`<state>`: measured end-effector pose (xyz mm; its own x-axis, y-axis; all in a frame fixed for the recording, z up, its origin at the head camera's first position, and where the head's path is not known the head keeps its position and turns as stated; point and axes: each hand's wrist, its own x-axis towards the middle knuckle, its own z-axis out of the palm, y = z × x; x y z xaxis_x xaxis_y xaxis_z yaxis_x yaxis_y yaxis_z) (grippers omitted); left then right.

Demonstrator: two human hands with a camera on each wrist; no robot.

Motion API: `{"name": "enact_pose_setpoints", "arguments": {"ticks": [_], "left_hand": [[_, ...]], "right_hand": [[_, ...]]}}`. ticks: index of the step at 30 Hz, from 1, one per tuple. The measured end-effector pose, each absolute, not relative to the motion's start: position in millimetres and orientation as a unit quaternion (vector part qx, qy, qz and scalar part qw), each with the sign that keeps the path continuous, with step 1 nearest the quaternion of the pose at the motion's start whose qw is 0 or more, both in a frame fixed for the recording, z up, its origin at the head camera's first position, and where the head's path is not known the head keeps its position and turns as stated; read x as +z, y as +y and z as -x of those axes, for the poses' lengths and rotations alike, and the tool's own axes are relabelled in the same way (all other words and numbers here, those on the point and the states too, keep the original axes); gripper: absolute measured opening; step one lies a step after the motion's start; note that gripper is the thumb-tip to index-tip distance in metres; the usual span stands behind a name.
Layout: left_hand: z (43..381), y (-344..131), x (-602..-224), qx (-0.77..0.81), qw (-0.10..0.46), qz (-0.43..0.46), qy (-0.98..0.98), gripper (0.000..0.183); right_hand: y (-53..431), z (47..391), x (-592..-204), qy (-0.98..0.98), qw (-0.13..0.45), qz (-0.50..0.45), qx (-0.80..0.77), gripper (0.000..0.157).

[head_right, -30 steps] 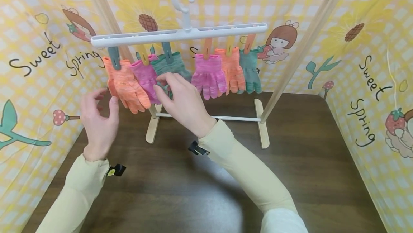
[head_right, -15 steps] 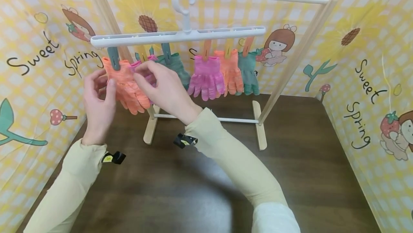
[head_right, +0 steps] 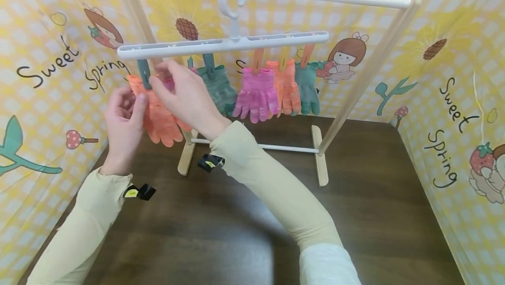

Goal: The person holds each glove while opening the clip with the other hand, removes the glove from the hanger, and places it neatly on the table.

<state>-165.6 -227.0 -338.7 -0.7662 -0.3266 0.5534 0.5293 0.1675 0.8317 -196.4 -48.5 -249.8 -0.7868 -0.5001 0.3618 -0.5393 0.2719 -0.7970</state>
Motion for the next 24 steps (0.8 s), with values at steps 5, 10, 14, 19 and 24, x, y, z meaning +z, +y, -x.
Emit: {"name": "enact_pose_setpoints", "arguments": {"ticks": [5,10,14,19,24], "left_hand": [[161,-223,-339,-0.661,0.324,0.076,-0.673,0.017],[157,-221,-340,-0.682,0.311,0.083,-0.657,0.014],[154,-220,-343,-0.675,0.300,0.087,-0.668,0.012],[151,-218,-346,-0.668,0.303,0.093,-0.673,0.011],[152,-216,-345,-0.677,0.307,0.098,-0.662,0.011]], "right_hand": [[-54,196,-249,-0.793,-0.012,-0.313,0.523,0.042],[-58,194,-249,-0.782,-0.052,-0.309,0.538,0.050],[-60,196,-250,-0.765,-0.090,-0.311,0.557,0.050],[-63,199,-252,-0.728,-0.130,-0.304,0.601,0.045],[-62,200,-252,-0.684,-0.139,-0.299,0.651,0.037]]}}
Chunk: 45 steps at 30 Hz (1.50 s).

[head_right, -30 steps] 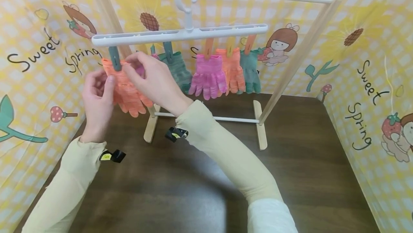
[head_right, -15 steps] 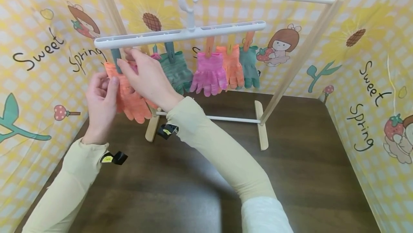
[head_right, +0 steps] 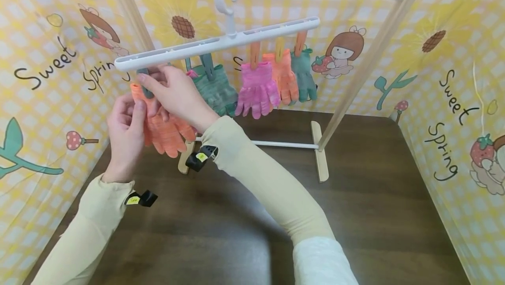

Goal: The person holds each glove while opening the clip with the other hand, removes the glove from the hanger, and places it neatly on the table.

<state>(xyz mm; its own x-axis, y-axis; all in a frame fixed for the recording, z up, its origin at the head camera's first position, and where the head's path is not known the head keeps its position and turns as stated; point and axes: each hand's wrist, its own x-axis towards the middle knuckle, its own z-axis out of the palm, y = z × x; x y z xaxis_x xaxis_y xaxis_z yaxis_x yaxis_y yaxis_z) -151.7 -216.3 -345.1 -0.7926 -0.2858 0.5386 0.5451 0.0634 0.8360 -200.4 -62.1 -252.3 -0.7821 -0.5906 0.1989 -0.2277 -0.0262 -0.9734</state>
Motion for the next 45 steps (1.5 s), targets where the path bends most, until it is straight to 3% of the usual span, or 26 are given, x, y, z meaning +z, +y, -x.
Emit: {"name": "enact_pose_setpoints", "arguments": {"ticks": [24,37,45], "left_hand": [[140,-219,-355,-0.654,0.298,0.104,-0.687,0.017],[130,-235,-376,-0.613,0.260,0.059,-0.744,0.020],[128,-248,-392,-0.592,0.242,0.030,-0.768,0.026]], "right_hand": [[-63,194,-247,0.687,0.103,0.254,-0.673,0.032],[-61,194,-253,0.733,0.079,0.264,-0.622,0.045],[-57,189,-253,0.732,0.065,0.286,-0.615,0.043]]}}
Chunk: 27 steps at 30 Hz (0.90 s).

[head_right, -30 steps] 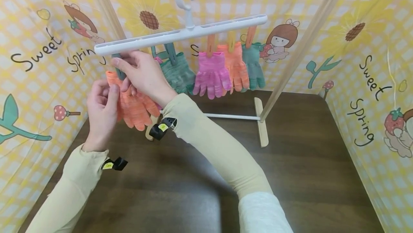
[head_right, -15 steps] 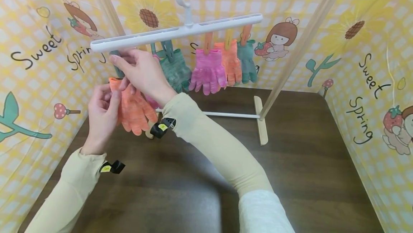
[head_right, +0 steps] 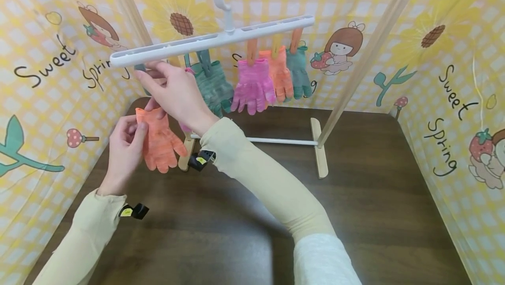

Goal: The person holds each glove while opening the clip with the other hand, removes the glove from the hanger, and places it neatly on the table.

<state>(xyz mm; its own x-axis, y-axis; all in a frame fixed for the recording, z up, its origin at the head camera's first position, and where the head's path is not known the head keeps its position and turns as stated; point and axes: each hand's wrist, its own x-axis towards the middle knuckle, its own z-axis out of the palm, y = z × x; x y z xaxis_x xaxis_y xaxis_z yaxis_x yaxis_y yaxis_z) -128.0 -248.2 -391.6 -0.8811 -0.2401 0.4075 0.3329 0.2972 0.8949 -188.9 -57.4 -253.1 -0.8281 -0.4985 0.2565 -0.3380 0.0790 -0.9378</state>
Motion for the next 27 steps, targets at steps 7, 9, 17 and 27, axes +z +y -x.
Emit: {"name": "enact_pose_setpoints", "arguments": {"ticks": [7,9,17,27], "left_hand": [[132,-263,-406,-0.561,0.235,-0.020,-0.794,0.026],[133,-266,-408,-0.552,0.231,-0.028,-0.801,0.027],[137,-280,-413,-0.474,0.165,-0.061,-0.863,0.035],[153,-299,-429,-0.381,0.025,-0.053,-0.923,0.044]], "right_hand": [[-53,184,-253,0.725,0.059,0.313,-0.611,0.042],[-51,183,-254,0.721,0.057,0.317,-0.614,0.042],[-40,178,-264,0.682,-0.024,0.360,-0.636,0.033],[-21,178,-278,0.656,-0.121,0.418,-0.617,0.025]]}}
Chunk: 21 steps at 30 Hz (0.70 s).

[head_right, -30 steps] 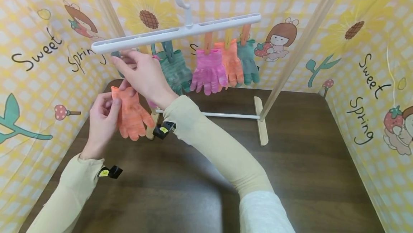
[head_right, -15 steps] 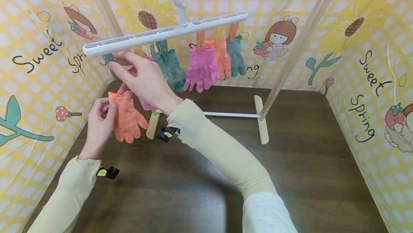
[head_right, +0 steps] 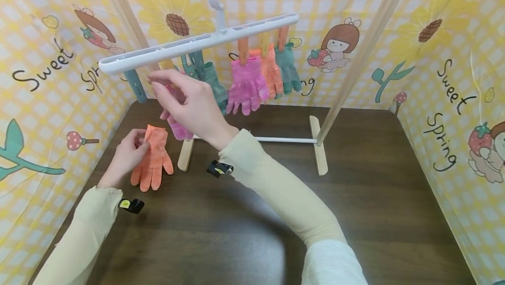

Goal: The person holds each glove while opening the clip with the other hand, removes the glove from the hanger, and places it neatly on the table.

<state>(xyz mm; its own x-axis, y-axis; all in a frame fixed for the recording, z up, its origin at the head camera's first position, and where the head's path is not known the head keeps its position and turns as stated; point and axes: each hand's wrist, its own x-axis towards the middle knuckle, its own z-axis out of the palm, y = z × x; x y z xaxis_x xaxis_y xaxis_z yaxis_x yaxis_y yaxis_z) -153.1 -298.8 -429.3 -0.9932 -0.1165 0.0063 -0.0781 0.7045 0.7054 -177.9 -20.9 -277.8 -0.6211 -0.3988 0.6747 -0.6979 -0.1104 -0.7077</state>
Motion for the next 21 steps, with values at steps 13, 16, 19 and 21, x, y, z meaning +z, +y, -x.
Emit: {"name": "enact_pose_setpoints", "arguments": {"ticks": [13,16,19,21], "left_hand": [[158,-311,-430,-0.351,0.170,-0.048,-0.919,0.032],[161,-313,-430,-0.313,0.270,-0.023,-0.910,0.025],[165,-316,-437,-0.244,0.327,0.010,-0.913,0.019],[165,-316,-443,-0.197,0.335,0.032,-0.921,0.017]], "right_hand": [[-1,178,-287,-0.657,0.089,-0.399,0.633,0.026],[1,179,-289,-0.662,0.090,-0.393,0.632,0.026],[4,180,-291,-0.666,0.091,-0.388,0.630,0.026],[5,181,-292,-0.667,0.087,-0.386,0.631,0.025]]}}
